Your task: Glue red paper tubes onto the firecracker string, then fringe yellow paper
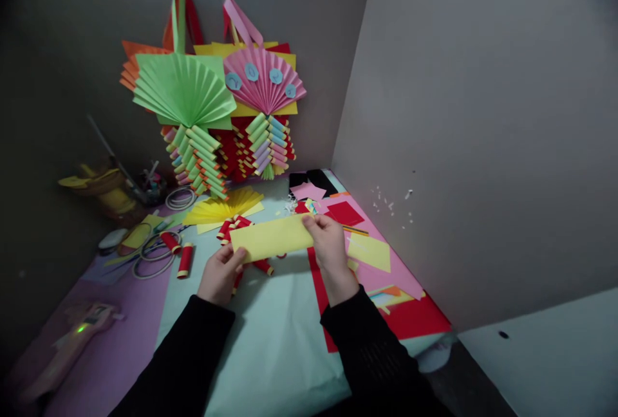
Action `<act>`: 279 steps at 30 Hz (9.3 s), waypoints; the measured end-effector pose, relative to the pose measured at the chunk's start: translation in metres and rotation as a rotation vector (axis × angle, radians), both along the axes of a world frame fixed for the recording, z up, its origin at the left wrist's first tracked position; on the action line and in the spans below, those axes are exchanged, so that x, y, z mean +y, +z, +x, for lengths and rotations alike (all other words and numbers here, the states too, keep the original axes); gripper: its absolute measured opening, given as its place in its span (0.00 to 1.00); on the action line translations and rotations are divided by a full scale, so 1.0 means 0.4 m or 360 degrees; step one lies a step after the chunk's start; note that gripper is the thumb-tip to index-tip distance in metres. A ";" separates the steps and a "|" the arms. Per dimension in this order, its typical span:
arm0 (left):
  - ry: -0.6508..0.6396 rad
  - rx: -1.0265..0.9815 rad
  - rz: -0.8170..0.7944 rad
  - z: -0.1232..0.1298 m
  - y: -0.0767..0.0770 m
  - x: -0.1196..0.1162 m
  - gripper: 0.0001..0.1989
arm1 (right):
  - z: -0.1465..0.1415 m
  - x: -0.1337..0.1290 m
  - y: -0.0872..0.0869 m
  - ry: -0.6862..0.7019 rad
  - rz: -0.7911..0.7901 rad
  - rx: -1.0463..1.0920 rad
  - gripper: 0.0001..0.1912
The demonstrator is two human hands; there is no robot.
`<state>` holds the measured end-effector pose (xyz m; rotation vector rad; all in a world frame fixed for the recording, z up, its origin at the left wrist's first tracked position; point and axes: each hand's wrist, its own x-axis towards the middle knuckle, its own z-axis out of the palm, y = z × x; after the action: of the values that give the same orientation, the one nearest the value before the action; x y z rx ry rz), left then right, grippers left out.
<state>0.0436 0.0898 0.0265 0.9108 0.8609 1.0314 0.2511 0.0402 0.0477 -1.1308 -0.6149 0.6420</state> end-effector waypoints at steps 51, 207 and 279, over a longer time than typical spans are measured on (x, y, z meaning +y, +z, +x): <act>0.0159 -0.0060 -0.0047 0.009 -0.004 -0.009 0.18 | -0.168 0.010 -0.046 0.0362 0.0039 0.0552 0.15; 0.0373 0.0521 0.0335 0.004 -0.021 -0.049 0.23 | -0.079 -0.003 -0.057 0.1759 -0.0683 -0.0228 0.16; 0.0438 0.0252 0.0187 0.012 -0.055 -0.035 0.23 | -0.066 0.004 -0.057 0.1879 -0.0594 -0.0272 0.16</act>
<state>0.0485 0.0759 0.0044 1.0013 1.0888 1.2696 0.2249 0.0418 0.0247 -1.0945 -1.3660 1.7278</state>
